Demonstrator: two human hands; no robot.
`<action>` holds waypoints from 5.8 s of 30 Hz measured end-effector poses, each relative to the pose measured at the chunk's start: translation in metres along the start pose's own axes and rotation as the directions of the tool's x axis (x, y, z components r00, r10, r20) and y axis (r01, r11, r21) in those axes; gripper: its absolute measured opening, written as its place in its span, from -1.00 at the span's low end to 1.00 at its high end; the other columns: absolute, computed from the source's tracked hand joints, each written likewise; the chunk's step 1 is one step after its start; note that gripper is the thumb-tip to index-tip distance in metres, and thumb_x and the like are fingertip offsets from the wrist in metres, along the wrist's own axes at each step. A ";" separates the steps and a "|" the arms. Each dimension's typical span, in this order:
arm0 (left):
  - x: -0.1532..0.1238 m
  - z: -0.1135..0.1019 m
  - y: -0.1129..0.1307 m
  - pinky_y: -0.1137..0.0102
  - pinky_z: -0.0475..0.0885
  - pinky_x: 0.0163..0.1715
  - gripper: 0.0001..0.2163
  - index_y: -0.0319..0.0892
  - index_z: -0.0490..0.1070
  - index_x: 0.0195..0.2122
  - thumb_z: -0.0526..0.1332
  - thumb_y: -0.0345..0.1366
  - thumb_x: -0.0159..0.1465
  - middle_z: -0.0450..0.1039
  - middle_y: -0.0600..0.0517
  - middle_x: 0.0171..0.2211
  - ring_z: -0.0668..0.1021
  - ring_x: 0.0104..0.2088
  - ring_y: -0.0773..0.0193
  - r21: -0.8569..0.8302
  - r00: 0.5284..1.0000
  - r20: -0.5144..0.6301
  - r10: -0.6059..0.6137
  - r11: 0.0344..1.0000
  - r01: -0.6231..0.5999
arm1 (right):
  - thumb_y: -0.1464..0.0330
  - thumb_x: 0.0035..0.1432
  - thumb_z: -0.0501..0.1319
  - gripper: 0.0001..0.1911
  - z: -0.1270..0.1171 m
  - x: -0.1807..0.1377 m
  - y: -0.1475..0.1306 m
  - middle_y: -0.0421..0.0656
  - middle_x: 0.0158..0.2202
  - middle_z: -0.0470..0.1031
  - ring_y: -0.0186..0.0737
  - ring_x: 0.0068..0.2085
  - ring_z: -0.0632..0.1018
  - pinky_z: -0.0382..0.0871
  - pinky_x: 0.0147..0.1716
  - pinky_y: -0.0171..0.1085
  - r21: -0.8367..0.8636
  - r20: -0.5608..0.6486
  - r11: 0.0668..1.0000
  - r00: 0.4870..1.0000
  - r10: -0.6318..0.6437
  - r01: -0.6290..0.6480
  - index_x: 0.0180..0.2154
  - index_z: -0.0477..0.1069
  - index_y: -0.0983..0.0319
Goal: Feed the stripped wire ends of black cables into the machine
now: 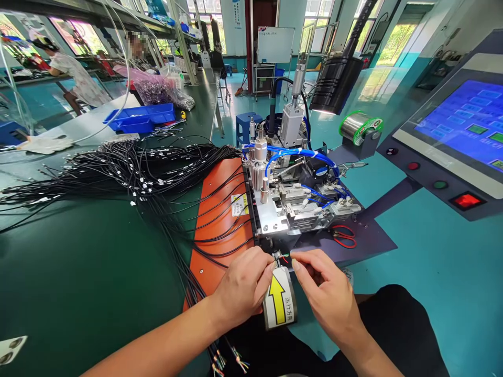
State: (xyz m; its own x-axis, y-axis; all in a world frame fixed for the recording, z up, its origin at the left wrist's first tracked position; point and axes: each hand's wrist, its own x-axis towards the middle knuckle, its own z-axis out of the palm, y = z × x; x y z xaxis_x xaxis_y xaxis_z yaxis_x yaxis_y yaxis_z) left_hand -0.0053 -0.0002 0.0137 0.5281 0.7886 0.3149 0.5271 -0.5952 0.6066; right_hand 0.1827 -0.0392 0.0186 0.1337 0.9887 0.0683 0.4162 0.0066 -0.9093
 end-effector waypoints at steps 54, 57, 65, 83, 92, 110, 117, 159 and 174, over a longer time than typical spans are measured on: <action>-0.001 0.001 -0.001 0.33 0.33 -0.30 -0.80 -0.22 0.40 -0.24 0.00 -0.35 0.44 0.36 -0.03 -0.36 0.39 -0.34 0.23 -0.021 1.000 0.012 0.012 1.000 -0.012 | 0.07 0.26 0.22 -0.64 0.008 0.025 0.016 -0.32 -0.55 0.15 -0.39 -0.51 0.12 -0.03 -0.55 -0.34 0.405 0.380 0.852 0.908 0.174 -0.332 -0.35 0.42 0.25; -0.001 0.000 -0.001 0.34 0.33 -0.31 -0.80 -0.22 0.40 -0.24 0.00 -0.35 0.44 0.35 -0.02 -0.37 0.39 -0.34 0.23 -0.013 1.000 0.005 0.019 1.000 -0.019 | 0.06 0.27 0.21 -0.63 0.008 0.025 0.016 -0.33 -0.54 0.13 -0.38 -0.50 0.11 -0.03 -0.55 -0.34 0.395 0.381 0.858 0.909 0.172 -0.328 -0.37 0.39 0.24; -0.002 0.001 -0.001 0.32 0.33 -0.34 -0.78 -0.23 0.43 -0.24 0.01 -0.35 0.43 0.35 -0.03 -0.38 0.38 -0.36 0.21 0.090 0.999 0.012 0.038 0.995 -0.039 | 0.09 0.30 0.16 -0.64 0.010 0.026 0.014 -0.28 -0.50 0.24 -0.34 -0.46 0.21 0.10 -0.50 -0.36 0.272 0.275 0.941 0.953 0.126 -0.203 -0.40 0.37 0.22; -0.006 0.003 -0.008 0.32 0.40 -0.25 -0.76 -0.16 0.42 -0.01 0.02 -0.44 0.41 0.35 -0.04 -0.25 0.41 -0.25 0.21 0.008 0.998 -0.006 -0.067 0.998 0.067 | 0.11 0.35 0.09 -0.66 0.022 0.031 0.024 -0.22 -0.39 0.41 -0.25 -0.37 0.40 0.27 -0.37 -0.31 0.058 0.144 0.994 0.986 0.079 -0.088 -0.34 0.42 0.20; -0.005 0.005 -0.009 0.34 0.41 -0.24 -0.75 -0.13 0.46 -0.05 0.03 -0.45 0.39 0.34 -0.02 -0.27 0.42 -0.26 0.22 0.017 0.995 -0.001 -0.099 0.995 0.099 | 0.13 0.36 0.07 -0.67 0.024 0.034 0.026 -0.19 -0.38 0.42 -0.22 -0.36 0.42 0.27 -0.36 -0.28 0.025 0.142 0.997 0.988 0.066 -0.070 -0.34 0.41 0.18; -0.002 0.006 -0.009 0.31 0.44 -0.20 -0.76 -0.15 0.48 -0.09 0.08 -0.49 0.34 0.36 -0.05 -0.24 0.44 -0.21 0.17 0.080 0.993 -0.001 -0.117 0.990 0.117 | 0.14 0.37 0.06 -0.67 0.027 0.031 0.027 -0.18 -0.36 0.44 -0.21 -0.34 0.45 0.28 -0.35 -0.28 0.005 0.104 0.999 0.994 0.034 -0.034 -0.33 0.42 0.18; -0.002 0.006 -0.008 0.34 0.42 -0.26 -0.78 -0.13 0.49 -0.10 0.09 -0.46 0.35 0.34 -0.03 -0.26 0.42 -0.24 0.18 0.148 0.995 -0.003 -0.100 0.984 0.099 | 0.17 0.38 0.05 -0.69 0.032 0.029 0.026 -0.20 -0.38 0.40 -0.22 -0.35 0.43 0.27 -0.35 -0.28 -0.021 0.045 1.000 0.999 -0.002 0.003 -0.36 0.38 0.17; -0.003 0.007 -0.008 0.30 0.39 -0.23 -0.78 -0.13 0.44 -0.07 0.08 -0.48 0.35 0.29 -0.02 -0.25 0.39 -0.22 0.15 0.183 0.991 0.030 -0.130 0.975 0.123 | 0.21 0.39 0.06 -0.72 0.032 0.025 0.028 -0.23 -0.37 0.35 -0.25 -0.34 0.40 0.24 -0.32 -0.30 -0.003 0.026 0.999 0.999 -0.031 0.032 -0.35 0.35 0.18; -0.002 0.007 -0.007 0.30 0.39 -0.23 -0.77 -0.14 0.46 -0.09 0.05 -0.46 0.37 0.29 -0.03 -0.26 0.37 -0.23 0.16 0.214 0.991 0.039 -0.130 0.970 0.119 | 0.21 0.39 0.06 -0.72 0.034 0.025 0.029 -0.24 -0.37 0.35 -0.26 -0.34 0.40 0.24 -0.33 -0.31 -0.004 0.028 0.999 0.999 -0.040 0.040 -0.35 0.34 0.18</action>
State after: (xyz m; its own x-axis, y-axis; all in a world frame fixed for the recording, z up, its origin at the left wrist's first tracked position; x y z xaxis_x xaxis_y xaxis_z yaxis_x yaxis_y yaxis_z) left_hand -0.0055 0.0011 0.0044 0.4806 0.8529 0.2041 0.7163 -0.5160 0.4697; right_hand 0.1678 -0.0090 -0.0194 0.0917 0.9914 0.0933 0.4246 0.0458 -0.9042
